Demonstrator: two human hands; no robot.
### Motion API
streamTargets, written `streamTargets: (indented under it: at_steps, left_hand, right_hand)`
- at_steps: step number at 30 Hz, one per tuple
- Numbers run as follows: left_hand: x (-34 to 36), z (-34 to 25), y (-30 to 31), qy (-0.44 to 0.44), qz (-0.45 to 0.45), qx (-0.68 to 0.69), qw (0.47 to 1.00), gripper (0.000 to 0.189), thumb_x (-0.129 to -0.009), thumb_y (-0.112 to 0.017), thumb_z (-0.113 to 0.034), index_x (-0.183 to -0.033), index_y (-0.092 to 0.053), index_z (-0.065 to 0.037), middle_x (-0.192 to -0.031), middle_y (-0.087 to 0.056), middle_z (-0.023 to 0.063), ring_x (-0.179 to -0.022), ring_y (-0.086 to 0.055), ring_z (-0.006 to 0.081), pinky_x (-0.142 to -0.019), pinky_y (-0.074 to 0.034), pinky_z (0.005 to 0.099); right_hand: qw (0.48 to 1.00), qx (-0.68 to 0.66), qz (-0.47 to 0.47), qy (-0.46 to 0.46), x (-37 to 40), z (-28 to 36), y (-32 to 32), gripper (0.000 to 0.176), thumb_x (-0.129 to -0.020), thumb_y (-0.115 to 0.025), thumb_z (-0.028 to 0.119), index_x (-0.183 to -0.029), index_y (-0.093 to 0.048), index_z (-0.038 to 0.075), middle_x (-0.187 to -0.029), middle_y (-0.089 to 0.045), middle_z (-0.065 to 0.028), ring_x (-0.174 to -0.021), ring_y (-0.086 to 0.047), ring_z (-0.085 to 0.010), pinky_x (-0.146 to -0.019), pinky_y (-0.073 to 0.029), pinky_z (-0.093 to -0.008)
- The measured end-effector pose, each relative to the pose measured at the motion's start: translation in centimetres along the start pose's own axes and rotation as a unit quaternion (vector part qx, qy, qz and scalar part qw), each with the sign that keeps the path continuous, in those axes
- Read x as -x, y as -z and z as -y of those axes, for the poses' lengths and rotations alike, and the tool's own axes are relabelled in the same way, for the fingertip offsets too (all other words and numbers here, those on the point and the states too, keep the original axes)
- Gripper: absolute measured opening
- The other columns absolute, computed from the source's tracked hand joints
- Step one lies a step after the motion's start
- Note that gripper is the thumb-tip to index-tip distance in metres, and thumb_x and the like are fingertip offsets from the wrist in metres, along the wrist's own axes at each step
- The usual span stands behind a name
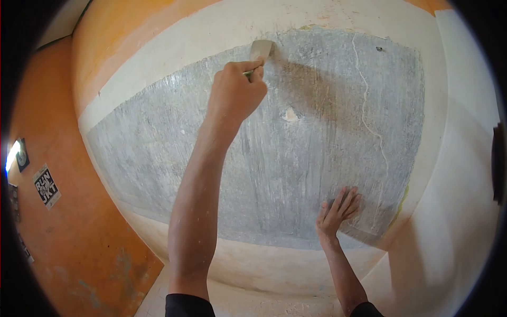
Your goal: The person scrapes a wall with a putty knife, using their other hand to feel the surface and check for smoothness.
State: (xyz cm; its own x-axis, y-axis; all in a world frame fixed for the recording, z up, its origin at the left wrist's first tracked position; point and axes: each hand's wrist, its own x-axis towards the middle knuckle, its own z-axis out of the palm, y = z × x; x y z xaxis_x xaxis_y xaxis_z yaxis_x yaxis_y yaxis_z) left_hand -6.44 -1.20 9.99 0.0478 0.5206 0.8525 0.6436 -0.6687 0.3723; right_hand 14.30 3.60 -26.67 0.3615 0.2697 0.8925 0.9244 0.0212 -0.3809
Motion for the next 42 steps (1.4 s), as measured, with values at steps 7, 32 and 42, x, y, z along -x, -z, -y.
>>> streamTargets:
  at_steps: [7,32,42]
  left_hand:
    - [-1.3,1.2,0.7,-0.040,-0.023,0.012,0.999,0.031,-0.096,-0.055,-0.019,-0.121,-0.069,-0.010,-0.072,-0.068,0.0105,-0.050,-0.047,0.0101,-0.051,-0.041,0.0290]
    - [-1.9,2.2,1.5,-0.049,0.028,0.028,0.998,0.033,-0.092,-0.051,-0.012,-0.118,-0.069,-0.003,-0.064,-0.066,0.0129,-0.047,-0.051,0.0131,-0.048,-0.041,0.0303]
    - [-0.4,2.3,0.8,-0.084,0.006,0.001,0.996,0.032,-0.091,-0.049,-0.011,-0.112,-0.071,-0.003,-0.071,-0.068,0.0184,-0.058,-0.063,0.0224,-0.059,-0.050,0.0354]
  right_hand:
    - [0.993,0.037,-0.109,0.035,-0.4,-0.2,-1.9,0.062,-0.104,-0.028,0.042,-0.150,-0.031,0.000,-0.158,-0.021,-0.0248,-0.146,-0.011,-0.0470,-0.112,-0.003,-0.0653]
    - [0.983,0.091,-0.155,0.042,-0.1,0.7,-1.6,0.056,-0.105,-0.027,0.036,-0.147,-0.035,0.000,-0.155,-0.029,-0.0226,-0.145,-0.020,-0.0426,-0.116,-0.008,-0.0574]
    - [0.986,0.092,-0.139,0.016,-0.1,1.0,-1.3,0.055,-0.105,-0.026,0.036,-0.147,-0.035,0.000,-0.156,-0.027,-0.0221,-0.146,-0.018,-0.0422,-0.115,-0.008,-0.0578]
